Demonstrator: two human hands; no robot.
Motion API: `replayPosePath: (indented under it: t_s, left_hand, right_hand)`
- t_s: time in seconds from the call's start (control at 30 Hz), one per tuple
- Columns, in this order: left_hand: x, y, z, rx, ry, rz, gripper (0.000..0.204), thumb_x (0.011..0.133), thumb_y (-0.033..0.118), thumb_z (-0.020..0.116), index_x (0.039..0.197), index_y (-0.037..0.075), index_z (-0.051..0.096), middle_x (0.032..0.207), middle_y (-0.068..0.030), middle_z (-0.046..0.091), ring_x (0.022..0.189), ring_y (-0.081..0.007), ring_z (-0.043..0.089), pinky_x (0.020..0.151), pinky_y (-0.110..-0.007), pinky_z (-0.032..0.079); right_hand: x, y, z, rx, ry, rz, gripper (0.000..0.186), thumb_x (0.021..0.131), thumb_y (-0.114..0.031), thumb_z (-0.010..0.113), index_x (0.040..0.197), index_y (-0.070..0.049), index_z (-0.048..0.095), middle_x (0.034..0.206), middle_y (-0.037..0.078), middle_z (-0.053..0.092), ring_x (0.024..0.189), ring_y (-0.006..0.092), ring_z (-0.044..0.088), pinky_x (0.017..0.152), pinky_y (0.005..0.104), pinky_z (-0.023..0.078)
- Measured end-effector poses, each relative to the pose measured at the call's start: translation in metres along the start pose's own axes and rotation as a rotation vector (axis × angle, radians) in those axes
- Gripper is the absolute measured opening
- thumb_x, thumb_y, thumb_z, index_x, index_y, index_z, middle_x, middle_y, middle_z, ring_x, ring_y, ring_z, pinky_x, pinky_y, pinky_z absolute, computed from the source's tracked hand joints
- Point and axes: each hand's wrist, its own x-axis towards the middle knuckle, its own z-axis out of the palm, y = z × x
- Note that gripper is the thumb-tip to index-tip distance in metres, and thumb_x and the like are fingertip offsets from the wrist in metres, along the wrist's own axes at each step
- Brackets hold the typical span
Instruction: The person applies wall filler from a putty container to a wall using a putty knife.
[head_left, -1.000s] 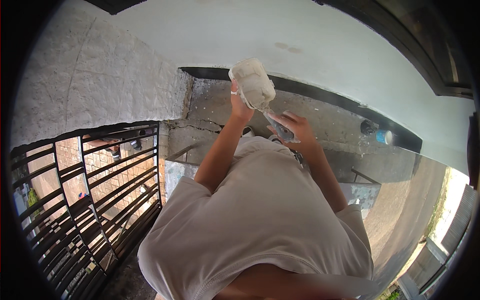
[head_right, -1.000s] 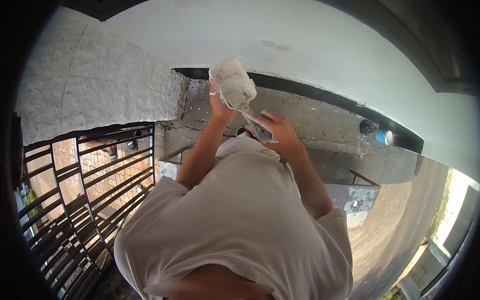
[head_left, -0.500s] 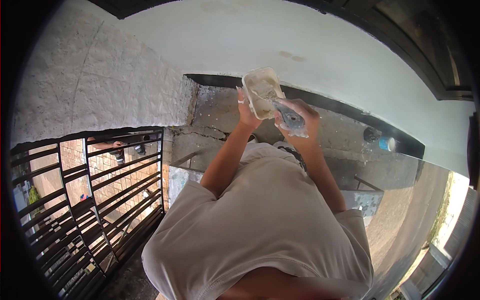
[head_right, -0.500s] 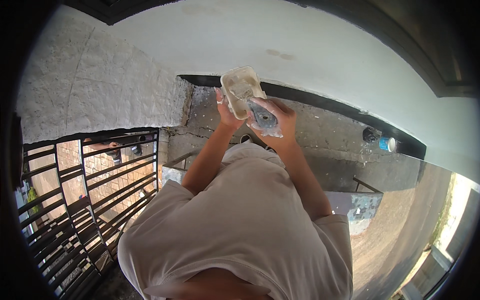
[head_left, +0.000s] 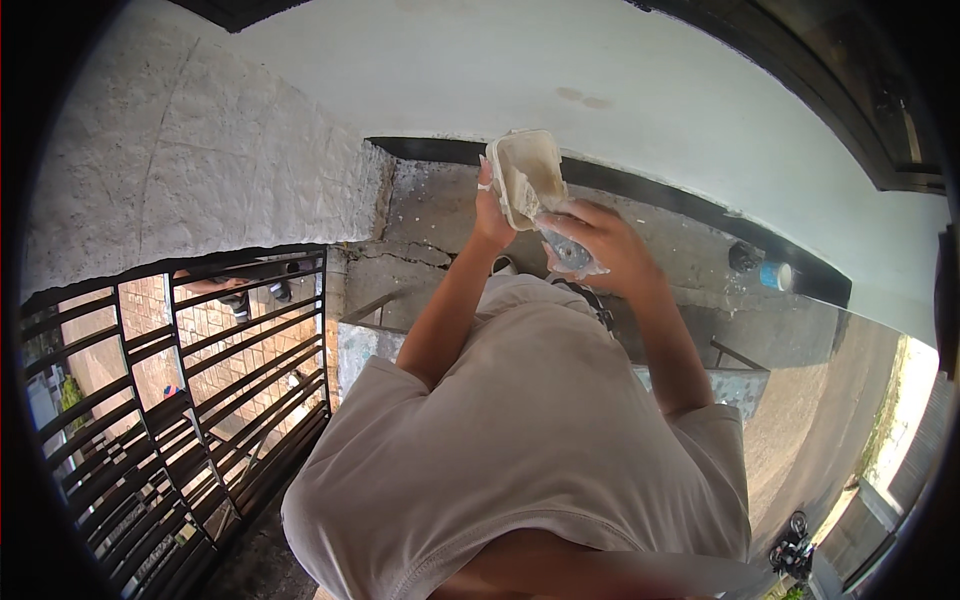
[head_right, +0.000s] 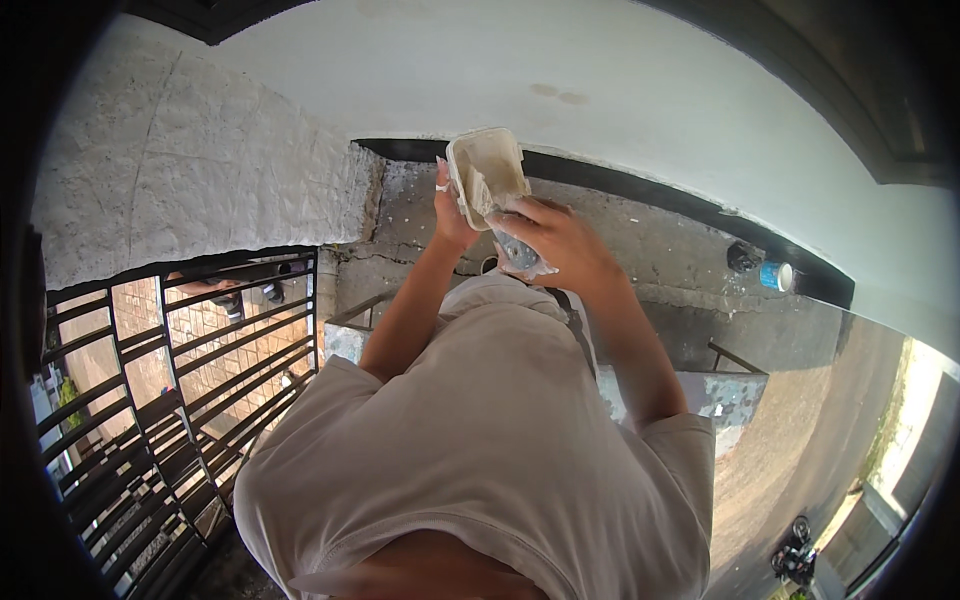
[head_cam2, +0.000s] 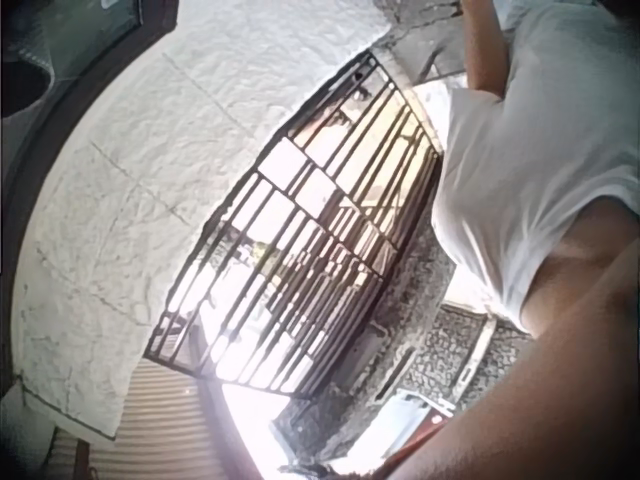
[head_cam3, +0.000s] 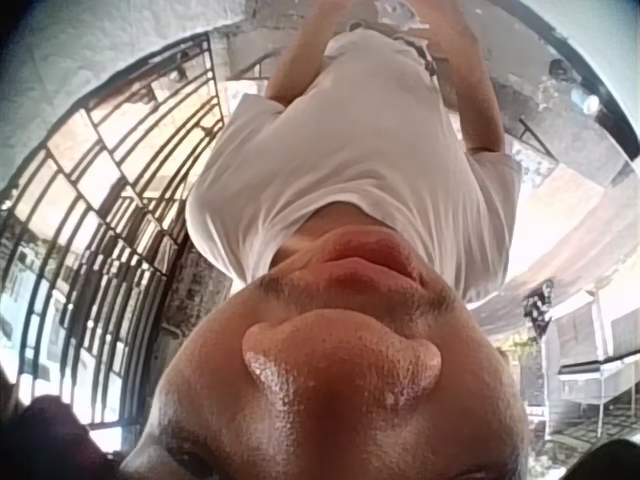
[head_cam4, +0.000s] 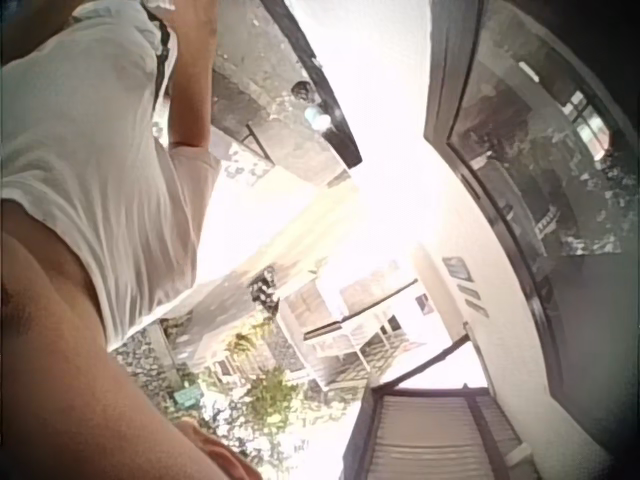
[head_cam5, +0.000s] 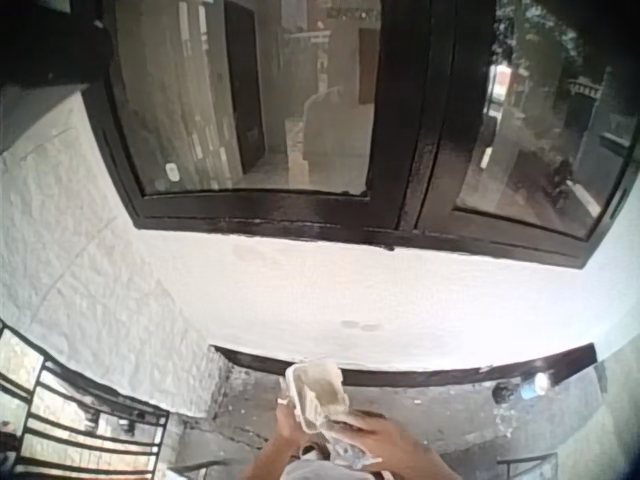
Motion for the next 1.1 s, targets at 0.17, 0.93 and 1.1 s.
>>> replayPosePath:
  t_s: [0.17, 0.93, 1.1]
  left_hand:
    - [-0.002, 0.000, 0.005, 0.075, -0.003, 0.010, 0.077, 0.096, 0.069, 0.036, 0.147, 0.012, 0.040, 0.140, -0.0122, 0.053, 0.128, -0.0309, 0.052, 0.107, -0.048, 0.044]
    - [-0.006, 0.001, 0.011, 0.084, 0.039, -0.018, 0.082, 0.096, 0.071, 0.034, 0.150, 0.010, 0.036, 0.142, -0.0144, 0.051, 0.127, -0.0315, 0.054, 0.107, -0.048, 0.044]
    - [-0.003, -0.005, 0.005, 0.220, -0.003, 0.075, 0.078, 0.098, 0.065, 0.039, 0.153, 0.011, 0.031, 0.145, -0.0136, 0.048, 0.132, -0.0296, 0.050, 0.109, -0.045, 0.043]
  right_hand:
    - [0.005, 0.009, -0.001, 0.073, 0.144, 0.091, 0.045, 0.068, 0.000, 0.077, 0.112, -0.006, 0.068, 0.093, 0.011, 0.065, 0.073, 0.0259, 0.064, 0.065, 0.0333, 0.053]
    - [-0.004, 0.002, 0.005, 0.078, 0.300, 0.131, 0.045, 0.068, -0.005, 0.079, 0.112, -0.005, 0.068, 0.097, 0.013, 0.067, 0.079, 0.0282, 0.067, 0.069, 0.0346, 0.055]
    - [0.000, -0.006, 0.004, 0.055, 0.304, 0.175, 0.044, 0.069, -0.005, 0.078, 0.112, -0.005, 0.068, 0.099, 0.013, 0.068, 0.081, 0.0279, 0.068, 0.070, 0.0349, 0.055]
